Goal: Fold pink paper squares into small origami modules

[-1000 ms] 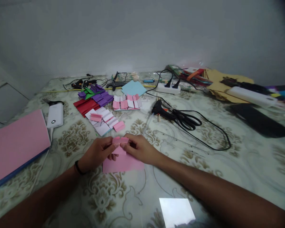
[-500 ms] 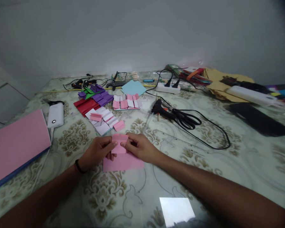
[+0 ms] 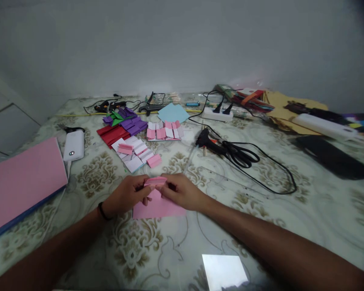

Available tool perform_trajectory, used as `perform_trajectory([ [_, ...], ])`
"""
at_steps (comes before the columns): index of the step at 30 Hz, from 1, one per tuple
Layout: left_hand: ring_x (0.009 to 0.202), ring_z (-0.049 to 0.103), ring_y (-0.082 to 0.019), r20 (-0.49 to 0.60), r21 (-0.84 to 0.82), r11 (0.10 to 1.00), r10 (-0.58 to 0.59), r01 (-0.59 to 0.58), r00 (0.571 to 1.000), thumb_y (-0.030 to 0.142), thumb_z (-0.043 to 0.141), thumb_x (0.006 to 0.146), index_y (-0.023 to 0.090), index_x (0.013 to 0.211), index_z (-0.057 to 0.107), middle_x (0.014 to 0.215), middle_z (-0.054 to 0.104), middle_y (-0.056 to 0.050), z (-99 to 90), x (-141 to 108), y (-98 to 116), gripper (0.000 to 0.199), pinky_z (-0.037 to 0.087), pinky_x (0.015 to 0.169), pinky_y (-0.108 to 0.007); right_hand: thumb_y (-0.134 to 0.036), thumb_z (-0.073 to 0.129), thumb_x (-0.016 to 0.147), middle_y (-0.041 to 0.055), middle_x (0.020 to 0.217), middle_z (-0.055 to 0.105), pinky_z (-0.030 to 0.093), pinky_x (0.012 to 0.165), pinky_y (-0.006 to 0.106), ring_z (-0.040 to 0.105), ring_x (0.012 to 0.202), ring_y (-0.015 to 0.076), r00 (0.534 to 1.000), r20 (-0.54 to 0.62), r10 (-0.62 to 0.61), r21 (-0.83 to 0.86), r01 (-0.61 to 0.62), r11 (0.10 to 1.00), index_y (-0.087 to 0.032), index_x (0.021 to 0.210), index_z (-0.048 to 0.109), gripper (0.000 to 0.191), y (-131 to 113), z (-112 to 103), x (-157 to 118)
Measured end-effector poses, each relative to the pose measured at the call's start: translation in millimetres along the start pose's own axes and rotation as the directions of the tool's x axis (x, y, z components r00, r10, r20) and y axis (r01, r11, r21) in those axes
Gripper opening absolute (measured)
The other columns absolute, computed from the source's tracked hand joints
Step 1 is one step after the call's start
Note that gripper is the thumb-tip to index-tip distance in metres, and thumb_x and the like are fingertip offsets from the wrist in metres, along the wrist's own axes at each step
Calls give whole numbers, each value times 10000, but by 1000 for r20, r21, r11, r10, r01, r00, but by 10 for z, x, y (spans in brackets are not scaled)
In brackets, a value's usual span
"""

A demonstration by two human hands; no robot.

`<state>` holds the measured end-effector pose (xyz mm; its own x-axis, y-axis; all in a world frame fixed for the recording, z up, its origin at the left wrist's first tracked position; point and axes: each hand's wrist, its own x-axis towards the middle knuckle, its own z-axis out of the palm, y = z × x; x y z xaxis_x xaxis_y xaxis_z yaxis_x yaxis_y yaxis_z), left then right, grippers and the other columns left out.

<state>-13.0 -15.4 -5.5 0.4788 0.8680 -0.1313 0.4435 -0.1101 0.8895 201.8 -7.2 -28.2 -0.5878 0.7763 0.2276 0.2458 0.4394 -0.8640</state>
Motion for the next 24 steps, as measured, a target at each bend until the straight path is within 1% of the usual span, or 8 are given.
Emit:
perform_trajectory([
  [2,534,654,-121,-12,-32,999,3,-4,1000,387,555,957,138,807,657,598,670,-13,0,13,-5,308,521,545,-199,-410,520,985,-35,585,527,349,516,194,459,532,94,999,-42,10,-1,-10,1000,-153,846,662,325,13,4,1],
  [4,520,647,-115,-14,-76,997,1,-2,1000,429,559,956,134,828,667,632,692,-26,0,24,-28,339,501,515,-193,-414,518,985,-35,585,519,347,515,196,450,532,95,998,-60,9,-1,-9,1000,-157,809,640,334,24,7,1],
  [7,506,640,-116,-13,-160,987,-24,22,1000,449,576,942,134,865,686,631,701,-28,-3,27,-68,343,493,498,-196,-418,482,1004,-29,605,527,350,530,202,451,540,95,1000,-6,-10,5,10,1000,-161,778,620,369,24,8,1],
  [10,527,633,-119,8,-208,978,-15,16,1000,457,556,951,131,785,682,619,700,-38,-15,14,-77,387,497,523,-206,-452,462,1014,-16,613,557,361,541,207,478,543,99,999,40,-17,27,16,1000,-156,754,624,426,11,3,1],
  [12,548,632,-121,23,-203,979,7,-2,1000,461,518,972,131,736,675,624,702,-48,-26,6,-67,435,495,546,-212,-477,470,1010,-6,612,582,373,547,209,501,545,104,999,40,-12,37,11,999,-149,746,635,452,9,1,1],
  [16,561,637,-130,9,-189,982,30,-27,1000,491,459,993,136,702,652,611,692,-51,-39,6,-51,498,489,559,-221,-487,502,1000,2,630,618,383,554,208,526,551,106,1000,25,1,38,-2,999,-147,747,640,446,29,11,-6],
  [19,548,633,-130,-1,-155,988,27,-27,1000,506,458,988,138,707,643,607,688,-47,-36,10,-56,499,492,548,-220,-473,510,998,-7,636,602,377,550,205,509,556,103,1000,24,-8,33,7,999,-152,764,637,417,42,18,-8],
  [24,545,656,-140,-2,-54,998,26,-26,1000,487,468,987,134,770,658,609,699,-45,-23,5,-62,456,511,529,-214,-450,470,1018,-6,617,570,373,554,209,518,561,104,997,28,-73,20,72,997,-154,695,595,456,28,13,6],
])
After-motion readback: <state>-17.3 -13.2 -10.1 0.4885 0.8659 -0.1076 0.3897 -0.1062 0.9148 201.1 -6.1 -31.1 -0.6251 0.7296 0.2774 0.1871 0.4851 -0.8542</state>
